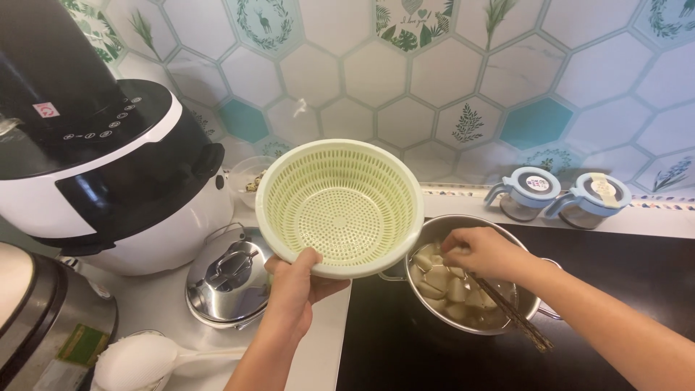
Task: The recorder is transferring cut potatoes from a strainer into a pot of boiling water and then stirring them with chopsticks.
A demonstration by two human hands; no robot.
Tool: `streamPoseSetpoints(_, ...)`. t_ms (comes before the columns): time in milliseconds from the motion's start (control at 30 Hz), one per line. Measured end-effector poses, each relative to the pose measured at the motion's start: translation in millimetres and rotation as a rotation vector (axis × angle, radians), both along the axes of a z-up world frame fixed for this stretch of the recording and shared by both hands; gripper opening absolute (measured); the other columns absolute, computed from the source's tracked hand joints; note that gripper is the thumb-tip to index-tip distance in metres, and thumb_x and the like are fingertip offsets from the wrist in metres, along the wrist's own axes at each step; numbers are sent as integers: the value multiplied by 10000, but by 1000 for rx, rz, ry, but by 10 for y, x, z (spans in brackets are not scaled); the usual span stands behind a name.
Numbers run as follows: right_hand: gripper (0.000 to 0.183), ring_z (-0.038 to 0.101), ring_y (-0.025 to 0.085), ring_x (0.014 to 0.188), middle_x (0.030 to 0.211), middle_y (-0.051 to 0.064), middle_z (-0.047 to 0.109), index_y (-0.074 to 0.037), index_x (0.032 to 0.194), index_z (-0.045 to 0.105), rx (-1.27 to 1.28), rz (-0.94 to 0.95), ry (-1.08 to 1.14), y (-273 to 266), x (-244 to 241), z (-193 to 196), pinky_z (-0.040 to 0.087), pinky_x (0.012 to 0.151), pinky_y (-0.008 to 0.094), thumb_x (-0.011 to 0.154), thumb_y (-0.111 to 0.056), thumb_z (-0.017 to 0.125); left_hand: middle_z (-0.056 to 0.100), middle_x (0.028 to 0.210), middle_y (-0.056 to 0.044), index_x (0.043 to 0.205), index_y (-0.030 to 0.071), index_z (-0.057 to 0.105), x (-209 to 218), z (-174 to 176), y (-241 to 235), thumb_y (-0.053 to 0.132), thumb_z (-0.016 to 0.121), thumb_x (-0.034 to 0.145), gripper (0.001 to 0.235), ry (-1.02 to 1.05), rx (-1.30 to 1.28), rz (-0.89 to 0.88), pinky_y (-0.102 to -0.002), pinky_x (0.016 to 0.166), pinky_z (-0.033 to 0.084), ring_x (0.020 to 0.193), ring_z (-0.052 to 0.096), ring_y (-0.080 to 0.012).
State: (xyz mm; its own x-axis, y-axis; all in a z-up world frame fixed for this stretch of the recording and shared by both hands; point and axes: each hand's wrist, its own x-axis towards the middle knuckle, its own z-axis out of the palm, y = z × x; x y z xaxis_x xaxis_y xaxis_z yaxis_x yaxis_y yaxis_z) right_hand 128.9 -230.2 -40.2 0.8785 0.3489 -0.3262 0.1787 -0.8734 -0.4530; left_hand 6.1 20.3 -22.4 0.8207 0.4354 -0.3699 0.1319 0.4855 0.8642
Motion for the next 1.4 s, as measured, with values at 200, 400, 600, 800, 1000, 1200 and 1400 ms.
streamPoseSetpoints(200,256,650,61,847,983,-136,674,-269,1003,675,-107,126,-196,-108,-49,131,524,798,210,768,-257,575,483,1035,-277,1184,-109,282,-154,80,14,5,432,739,483,-12,-3,2,-382,586,566,725,615,-341)
streamPoseSetpoints(400,371,604,97,727,907,-78,561,-310,952,668,-106,539,-601,-776,-186,18,545,649,232,698,-60,564,435,1079,-275,1194,-49,206,-242,21,94,11,432,744,507,20,-69,35,-407,646,543,807,595,-366)
streamPoseSetpoints(600,347,521,152,787,855,-33,508,-289,957,660,-176,812,-606,-865,-425,-34,462,697,315,657,-118,641,559,985,-309,1194,-129,386,-180,-76,12,-16,423,728,481,-2,-109,29,-385,603,538,713,604,-376)
streamPoseSetpoints(800,223,610,171,720,801,-56,622,-212,822,592,-50,752,-611,-711,-423,-2,503,636,342,720,-393,672,494,1026,-302,1166,-120,257,-242,-160,31,18,443,745,481,21,-125,37,-382,603,548,744,607,-365)
streamPoseSetpoints(1000,159,606,56,461,657,-86,781,-249,767,769,3,-72,-300,-668,-364,387,489,418,154,770,-214,614,554,976,-308,1187,-149,361,-448,-170,284,7,438,737,483,-21,-89,108,-386,591,546,713,605,-366)
streamPoseSetpoints(1200,204,845,152,650,718,99,862,-90,836,762,434,50,-12,-648,-376,291,687,509,205,749,-68,579,504,1056,-303,1199,-97,239,-615,-87,406,-5,408,750,488,-43,-103,165,-407,684,537,790,598,-390)
streamPoseSetpoints(1400,194,690,70,530,780,-86,803,-249,864,795,79,-134,-277,-533,-543,399,564,493,171,718,-197,679,551,1004,-326,1196,-161,329,-745,-2,360,-15,393,760,465,-22,-82,152,-395,658,547,751,612,-393)
